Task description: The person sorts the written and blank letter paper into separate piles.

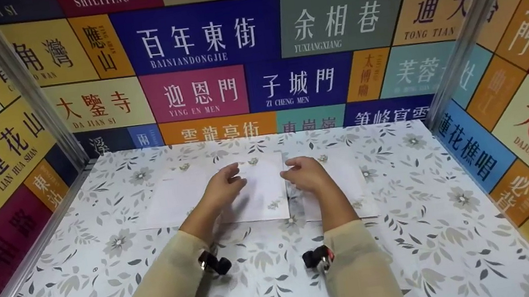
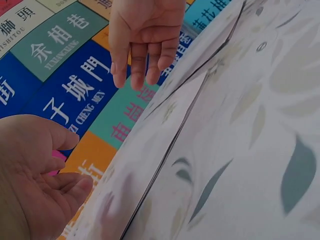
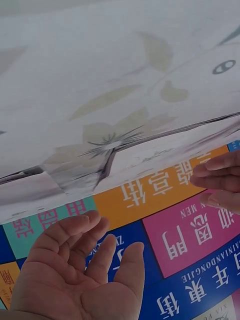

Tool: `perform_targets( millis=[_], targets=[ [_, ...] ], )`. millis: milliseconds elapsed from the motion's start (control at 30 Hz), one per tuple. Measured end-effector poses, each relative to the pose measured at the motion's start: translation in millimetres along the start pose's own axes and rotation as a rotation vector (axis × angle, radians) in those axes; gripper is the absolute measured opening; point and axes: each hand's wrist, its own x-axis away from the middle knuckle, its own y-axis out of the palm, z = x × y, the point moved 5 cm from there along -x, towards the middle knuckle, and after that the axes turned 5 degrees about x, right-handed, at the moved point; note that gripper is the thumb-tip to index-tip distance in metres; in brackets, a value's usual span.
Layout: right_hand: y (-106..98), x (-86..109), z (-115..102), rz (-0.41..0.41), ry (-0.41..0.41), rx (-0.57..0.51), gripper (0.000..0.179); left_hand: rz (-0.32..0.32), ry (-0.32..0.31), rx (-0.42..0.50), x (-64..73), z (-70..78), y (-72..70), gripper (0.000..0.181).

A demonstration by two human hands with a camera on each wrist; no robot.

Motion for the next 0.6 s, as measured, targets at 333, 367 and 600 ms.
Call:
perform_targets(
  millis=[333, 367, 600],
  targets=[
    [13, -4.4, -8, 0.018, 0.038, -0.048, 0.063, 0.037, -0.097, 0.154, 0.0, -16.0, -24.4, 0.066],
    [14, -5.1, -9, 0.016, 0.035, -0.044, 0.063, 0.031, -0.1, 0.141, 0.1, -16.6, -25.3, 0.067],
    [22, -3.9, -11, -0.031, -0.052, 0.192, 0.077, -0.131, -0.052, -0.041, 2.1, -19.4, -20.4, 0.085]
  ],
)
